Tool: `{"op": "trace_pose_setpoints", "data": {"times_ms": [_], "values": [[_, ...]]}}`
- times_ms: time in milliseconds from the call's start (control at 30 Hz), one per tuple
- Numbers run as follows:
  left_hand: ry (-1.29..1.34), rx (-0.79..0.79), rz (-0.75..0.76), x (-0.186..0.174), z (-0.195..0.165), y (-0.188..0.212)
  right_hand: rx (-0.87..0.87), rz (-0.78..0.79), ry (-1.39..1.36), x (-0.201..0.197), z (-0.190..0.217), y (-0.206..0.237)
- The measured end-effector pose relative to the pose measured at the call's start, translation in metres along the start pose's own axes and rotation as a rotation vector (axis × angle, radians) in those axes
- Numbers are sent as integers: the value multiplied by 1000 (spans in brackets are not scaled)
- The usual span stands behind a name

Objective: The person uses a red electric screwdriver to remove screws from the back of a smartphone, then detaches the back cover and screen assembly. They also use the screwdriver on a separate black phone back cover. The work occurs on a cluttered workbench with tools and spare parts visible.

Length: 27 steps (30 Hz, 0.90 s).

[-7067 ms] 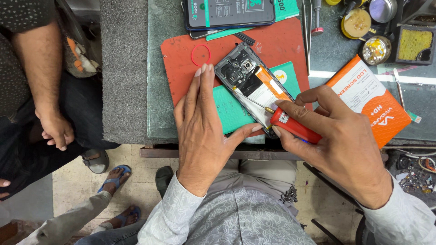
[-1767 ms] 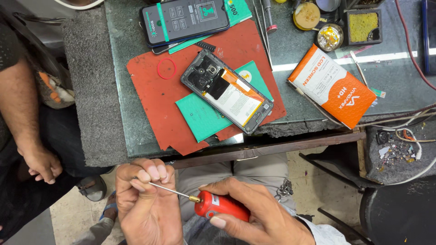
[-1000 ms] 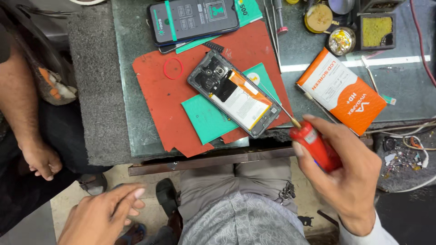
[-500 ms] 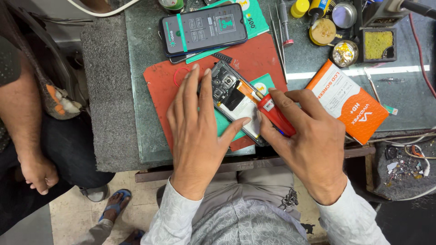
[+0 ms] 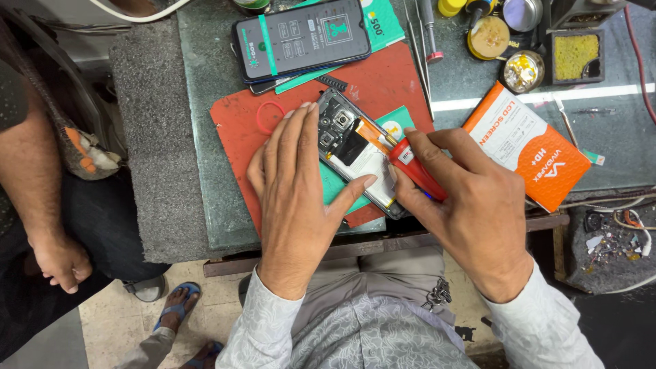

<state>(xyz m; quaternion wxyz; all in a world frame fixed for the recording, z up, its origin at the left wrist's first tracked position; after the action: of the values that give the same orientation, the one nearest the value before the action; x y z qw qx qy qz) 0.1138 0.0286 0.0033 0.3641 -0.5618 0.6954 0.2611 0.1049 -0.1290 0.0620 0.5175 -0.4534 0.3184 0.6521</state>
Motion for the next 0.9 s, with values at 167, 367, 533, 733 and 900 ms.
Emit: {"op": "trace_pose_setpoints", "data": {"times_ms": [167, 367, 533, 733, 900], "values": [[-5, 14, -1, 1, -1, 1, -24, 10, -4, 1, -4, -1], [-7, -1, 15, 3, -2, 1, -41, 33, 12, 0, -9, -4], [-13, 7, -1, 3, -2, 2, -53, 31, -6, -1, -11, -1], [-36, 15, -13, 5, -2, 4, -6, 45, 16, -3, -15, 7], [-39, 12, -14, 7, -1, 5, -16, 24, 12, -7, -17, 14]]}}
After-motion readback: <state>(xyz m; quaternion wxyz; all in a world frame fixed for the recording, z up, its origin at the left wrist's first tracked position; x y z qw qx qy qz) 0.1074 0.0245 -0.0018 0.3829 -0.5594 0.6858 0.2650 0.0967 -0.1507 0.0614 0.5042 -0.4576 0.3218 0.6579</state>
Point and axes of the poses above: each hand's wrist, its own y-axis away from the middle knuckle, its own x-axis out of the palm, z = x × y, the point moved 10 cm from there along -y, towards the middle knuckle, and after that the axes turned 12 degrees about z, right-handed, at the moved point
